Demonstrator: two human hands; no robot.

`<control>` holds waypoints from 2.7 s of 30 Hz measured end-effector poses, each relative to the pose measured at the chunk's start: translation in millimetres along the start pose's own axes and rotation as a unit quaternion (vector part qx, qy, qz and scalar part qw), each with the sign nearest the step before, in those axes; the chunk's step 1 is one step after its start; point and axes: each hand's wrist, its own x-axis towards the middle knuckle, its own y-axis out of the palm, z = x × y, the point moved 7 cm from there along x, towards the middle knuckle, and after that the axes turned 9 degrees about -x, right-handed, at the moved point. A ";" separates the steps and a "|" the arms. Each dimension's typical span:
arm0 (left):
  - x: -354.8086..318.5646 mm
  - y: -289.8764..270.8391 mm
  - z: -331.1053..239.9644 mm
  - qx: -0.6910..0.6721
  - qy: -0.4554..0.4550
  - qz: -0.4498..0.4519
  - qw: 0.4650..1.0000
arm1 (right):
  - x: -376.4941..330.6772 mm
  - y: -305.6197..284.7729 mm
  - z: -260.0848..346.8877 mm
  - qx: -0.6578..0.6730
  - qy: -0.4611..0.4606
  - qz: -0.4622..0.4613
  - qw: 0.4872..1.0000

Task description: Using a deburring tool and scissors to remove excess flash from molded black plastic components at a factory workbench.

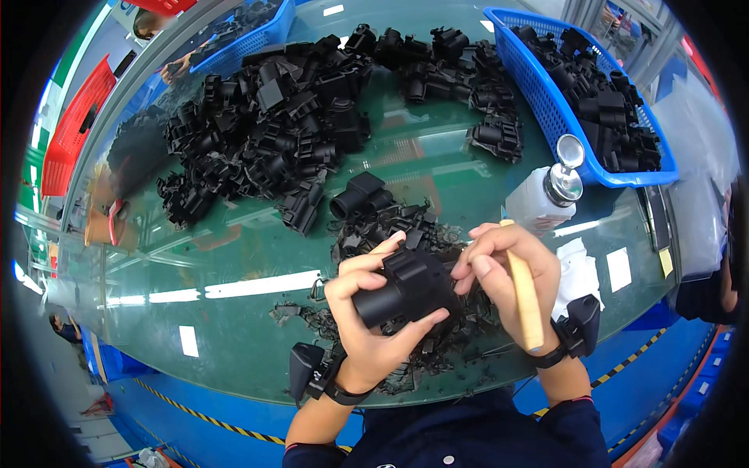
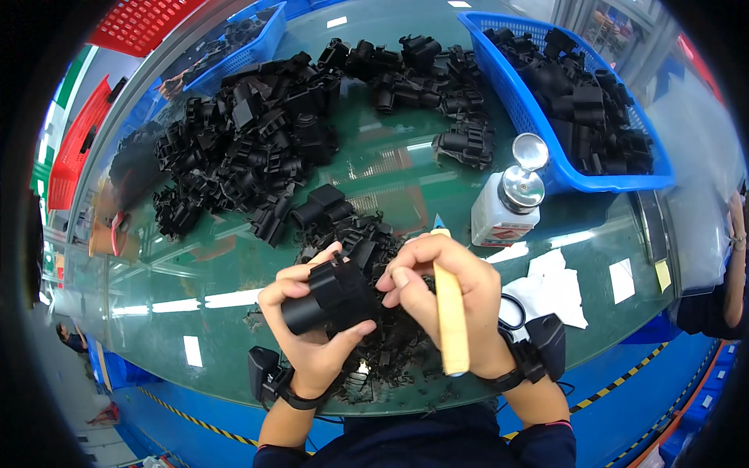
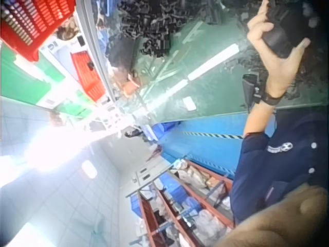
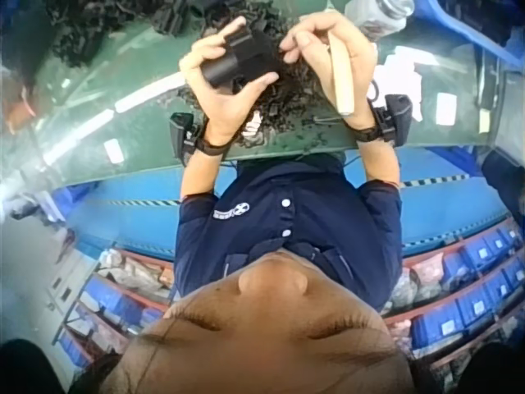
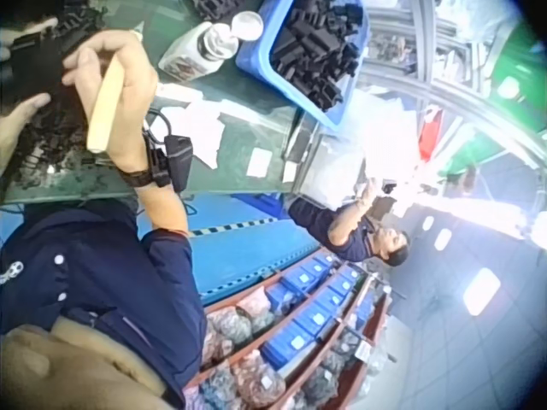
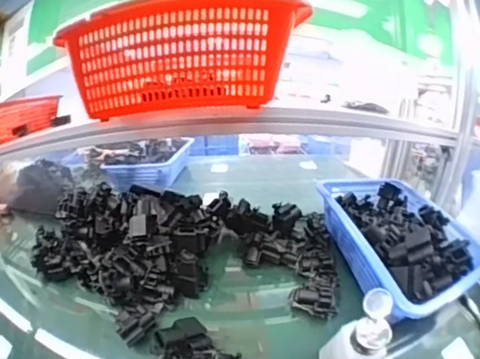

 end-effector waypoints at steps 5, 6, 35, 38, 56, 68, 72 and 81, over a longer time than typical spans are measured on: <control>-0.2 -4.5 6.6 -0.042 -0.062 -0.015 0.997 | 3.1 5.0 12.7 -0.242 -0.146 0.049 0.958; -0.5 -5.4 6.9 -0.035 -0.059 -0.015 0.998 | 2.9 8.1 12.0 -0.213 -0.141 0.038 0.966; -2.3 -8.1 8.6 -0.007 -0.070 -0.035 0.997 | 1.9 8.3 1.5 -0.160 -0.038 0.041 0.986; 0.5 -4.5 5.0 0.028 -0.036 -0.015 0.999 | 3.4 6.0 1.6 -0.197 -0.079 0.055 0.976; 2.4 -4.1 -3.1 0.107 0.009 -0.009 0.994 | -1.4 1.0 -13.9 -0.061 0.065 -0.045 0.995; 2.1 -3.4 -3.9 0.145 0.026 -0.013 0.989 | 3.1 11.9 9.9 -0.293 -0.184 0.060 0.936; 0.5 -5.6 -1.2 0.126 0.009 -0.021 0.992 | 0.0 9.6 3.8 -0.251 -0.126 0.018 0.960; 1.1 -8.7 1.2 0.090 -0.009 -0.030 0.995 | 4.5 11.0 7.1 -0.242 -0.145 0.064 0.957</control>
